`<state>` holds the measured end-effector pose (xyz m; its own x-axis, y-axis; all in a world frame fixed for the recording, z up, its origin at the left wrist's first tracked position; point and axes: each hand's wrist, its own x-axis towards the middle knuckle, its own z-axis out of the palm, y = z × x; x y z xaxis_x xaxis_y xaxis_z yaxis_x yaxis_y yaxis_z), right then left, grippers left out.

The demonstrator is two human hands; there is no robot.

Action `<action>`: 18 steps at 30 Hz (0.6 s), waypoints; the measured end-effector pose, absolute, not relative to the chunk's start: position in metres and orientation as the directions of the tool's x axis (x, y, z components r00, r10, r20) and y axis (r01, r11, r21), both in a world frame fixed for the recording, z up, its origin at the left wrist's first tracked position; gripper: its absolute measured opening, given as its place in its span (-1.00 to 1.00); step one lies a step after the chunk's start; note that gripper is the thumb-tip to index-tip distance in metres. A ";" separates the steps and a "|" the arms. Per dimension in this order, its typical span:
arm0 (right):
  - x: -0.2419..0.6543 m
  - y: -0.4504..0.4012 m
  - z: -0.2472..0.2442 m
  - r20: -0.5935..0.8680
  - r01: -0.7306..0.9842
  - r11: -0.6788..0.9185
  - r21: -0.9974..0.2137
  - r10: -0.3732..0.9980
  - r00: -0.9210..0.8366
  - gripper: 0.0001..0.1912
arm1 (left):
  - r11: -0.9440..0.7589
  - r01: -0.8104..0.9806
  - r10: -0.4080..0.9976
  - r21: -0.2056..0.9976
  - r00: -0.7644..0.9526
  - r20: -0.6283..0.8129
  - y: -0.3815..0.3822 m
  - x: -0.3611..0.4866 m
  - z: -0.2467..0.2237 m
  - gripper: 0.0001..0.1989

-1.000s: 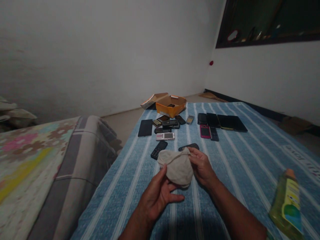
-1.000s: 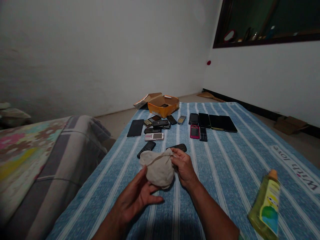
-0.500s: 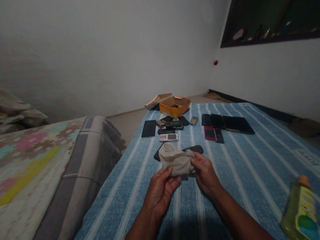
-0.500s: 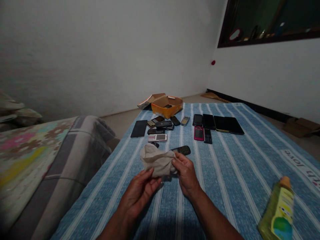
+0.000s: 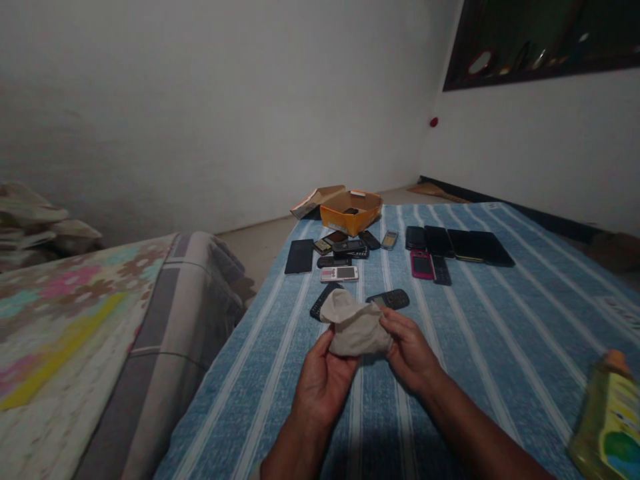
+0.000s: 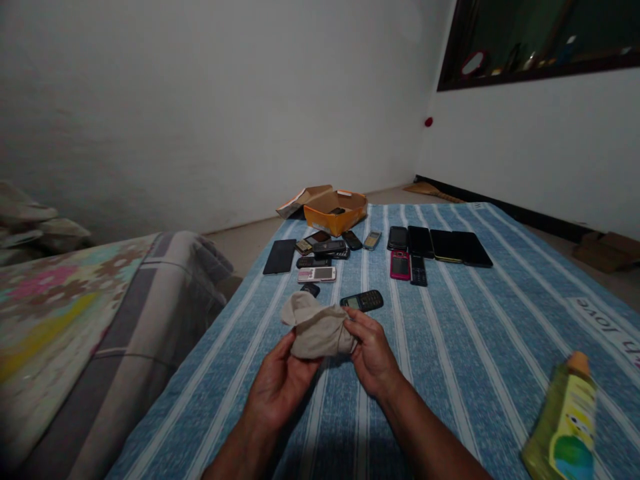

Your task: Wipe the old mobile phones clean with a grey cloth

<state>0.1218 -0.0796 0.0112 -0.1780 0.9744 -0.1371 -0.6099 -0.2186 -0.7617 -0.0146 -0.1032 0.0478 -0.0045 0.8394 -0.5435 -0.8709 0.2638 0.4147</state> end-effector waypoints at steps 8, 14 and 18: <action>0.127 -0.078 0.012 -0.129 -0.232 -0.132 -0.964 0.991 -0.031 -0.55 | 0.157 -0.742 0.865 0.652 -0.215 -0.453 -0.101 -0.019 0.039 -0.83; 0.133 -0.091 0.033 0.057 0.318 0.023 -0.948 0.994 0.097 -0.47 | 0.104 -0.576 0.876 0.811 -0.332 -0.348 -0.103 -0.024 0.033 -0.87; 0.129 -0.093 0.031 -0.024 0.214 -0.026 -0.976 1.000 0.011 -0.58 | 0.103 -0.561 0.884 0.821 -0.327 -0.335 -0.105 -0.022 0.033 -0.80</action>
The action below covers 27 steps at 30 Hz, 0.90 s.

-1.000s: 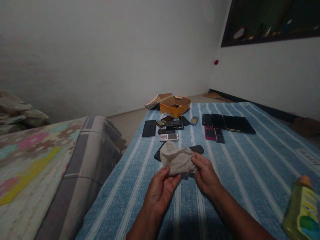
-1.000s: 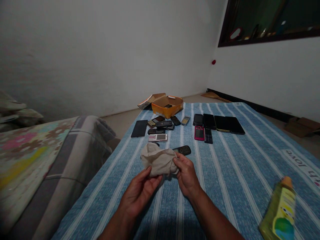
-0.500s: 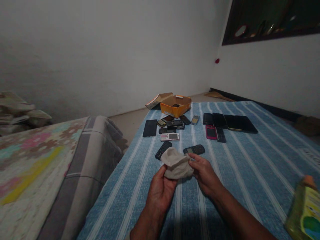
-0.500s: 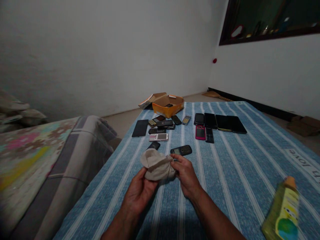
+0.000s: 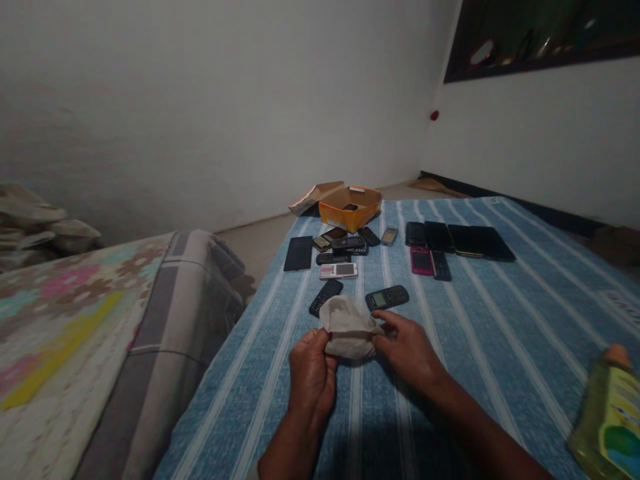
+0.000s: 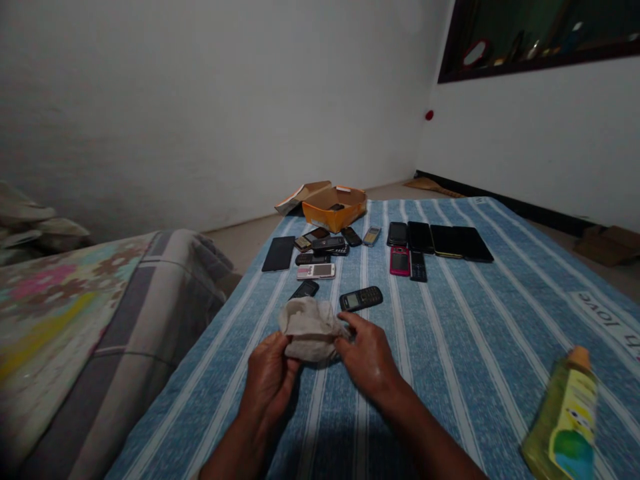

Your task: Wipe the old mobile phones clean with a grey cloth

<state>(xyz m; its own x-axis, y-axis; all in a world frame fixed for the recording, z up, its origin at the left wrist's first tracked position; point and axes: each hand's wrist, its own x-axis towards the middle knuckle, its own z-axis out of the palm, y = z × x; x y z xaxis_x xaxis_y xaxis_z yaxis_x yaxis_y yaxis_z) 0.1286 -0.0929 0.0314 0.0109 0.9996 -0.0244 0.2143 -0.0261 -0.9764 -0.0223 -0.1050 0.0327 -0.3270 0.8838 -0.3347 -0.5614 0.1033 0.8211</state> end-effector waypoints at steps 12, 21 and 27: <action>0.119 -0.094 0.028 -0.159 -0.341 -0.275 -0.899 0.930 -0.332 -0.64 | 0.208 -0.538 0.901 0.817 -0.219 -0.374 -0.109 -0.019 0.036 -0.70; 0.118 -0.092 0.021 -0.203 -0.533 -0.288 -0.796 0.956 -0.213 -0.62 | 0.250 -0.531 0.902 0.810 -0.177 -0.395 -0.111 -0.017 0.032 -0.63; 0.117 -0.091 0.018 -0.209 -0.569 -0.298 -0.767 0.954 -0.217 -0.73 | 0.386 -0.473 0.874 0.792 -0.086 -0.478 -0.114 -0.018 0.032 -0.67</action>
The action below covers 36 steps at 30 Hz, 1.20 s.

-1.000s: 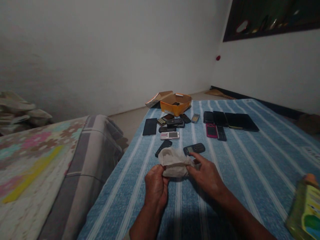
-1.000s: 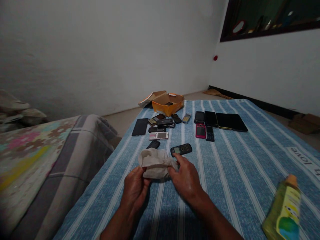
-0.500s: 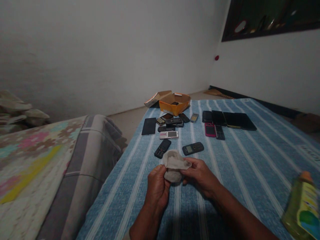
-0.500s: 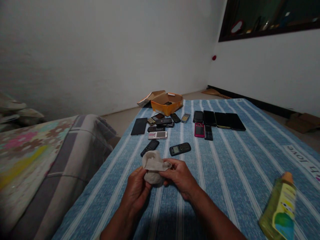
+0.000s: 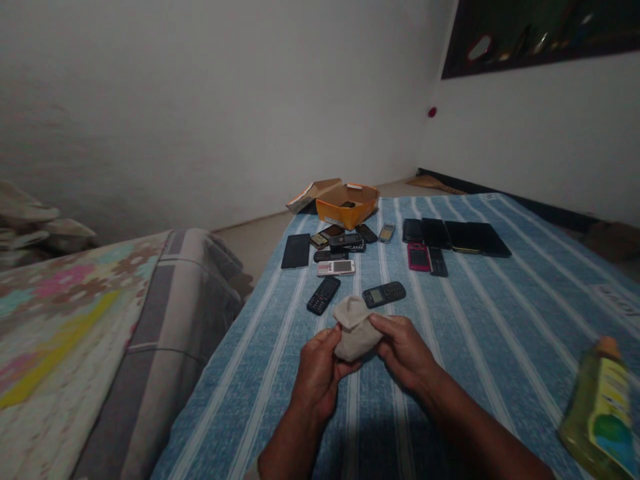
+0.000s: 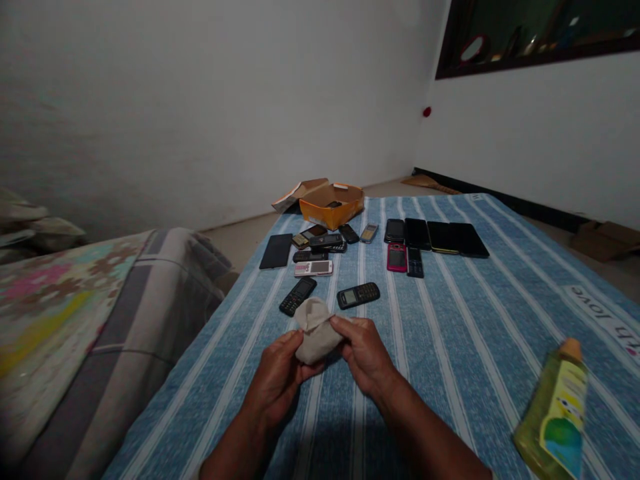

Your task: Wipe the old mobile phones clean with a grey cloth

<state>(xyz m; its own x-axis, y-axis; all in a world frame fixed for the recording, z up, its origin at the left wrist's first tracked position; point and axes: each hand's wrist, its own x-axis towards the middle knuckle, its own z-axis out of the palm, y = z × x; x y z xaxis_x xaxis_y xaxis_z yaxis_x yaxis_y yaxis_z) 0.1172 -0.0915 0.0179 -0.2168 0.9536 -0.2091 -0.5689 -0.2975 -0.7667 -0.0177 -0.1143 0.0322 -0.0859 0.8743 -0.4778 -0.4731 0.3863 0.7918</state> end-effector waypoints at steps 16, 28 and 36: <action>0.116 -0.088 0.009 -0.275 -0.490 -0.307 -0.816 0.951 -0.139 -0.71 | 0.261 -0.583 0.915 0.770 -0.104 -0.389 -0.108 -0.023 0.029 -0.70; 0.114 -0.088 0.012 -0.257 -0.570 -0.308 -0.762 0.951 -0.170 -0.70 | 0.198 -0.456 0.928 0.867 -0.198 -0.316 -0.108 -0.018 0.028 -0.67; 0.113 -0.086 0.015 -0.248 -0.622 -0.207 -0.756 0.969 -0.021 -0.69 | -0.019 0.258 0.857 0.966 -0.494 0.149 -0.117 -0.017 0.031 -0.75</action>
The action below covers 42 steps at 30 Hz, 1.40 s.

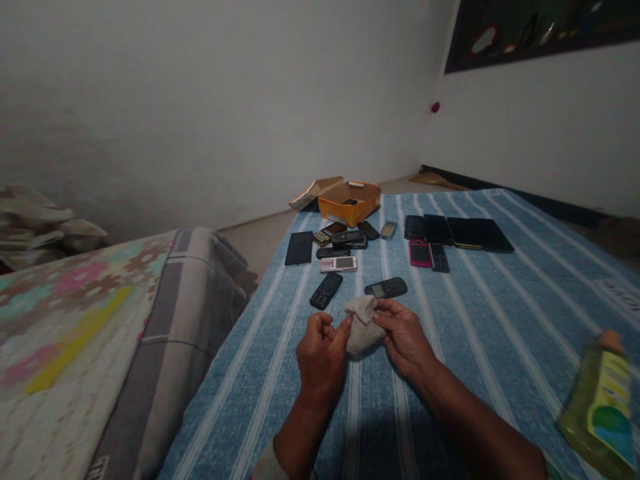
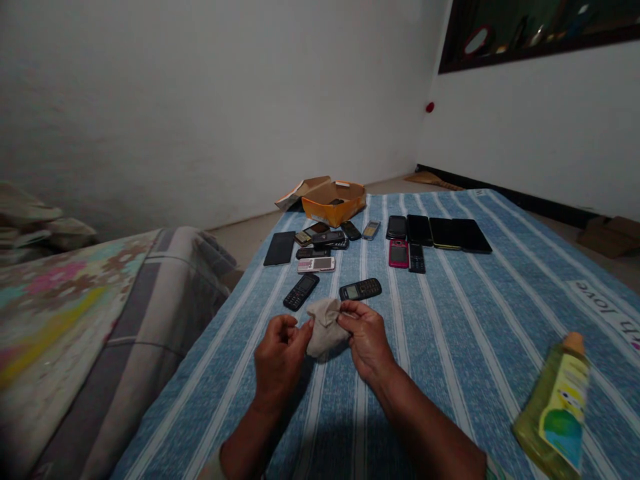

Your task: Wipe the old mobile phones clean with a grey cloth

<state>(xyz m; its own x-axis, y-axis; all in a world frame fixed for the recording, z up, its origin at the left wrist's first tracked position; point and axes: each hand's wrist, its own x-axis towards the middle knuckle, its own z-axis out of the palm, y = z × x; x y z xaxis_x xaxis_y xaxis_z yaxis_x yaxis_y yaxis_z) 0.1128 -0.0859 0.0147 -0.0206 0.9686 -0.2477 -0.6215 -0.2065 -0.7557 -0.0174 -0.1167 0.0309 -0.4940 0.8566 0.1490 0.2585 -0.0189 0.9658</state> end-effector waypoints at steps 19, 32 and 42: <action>0.113 -0.084 0.017 -0.227 -0.567 -0.113 -0.816 0.965 0.134 -0.71 | 0.206 -0.028 0.949 0.978 -0.236 -0.207 -0.122 -0.013 0.027 -0.68; 0.110 -0.091 0.022 -0.223 -0.570 -0.179 -0.802 0.975 0.007 -0.70 | 0.326 -0.576 0.908 0.750 -0.031 -0.418 -0.123 -0.011 0.035 -0.67; 0.110 -0.092 0.017 -0.170 -0.488 -0.201 -0.849 0.980 -0.106 -0.77 | 0.203 -0.671 0.913 0.713 -0.134 -0.386 -0.117 -0.003 0.030 -0.72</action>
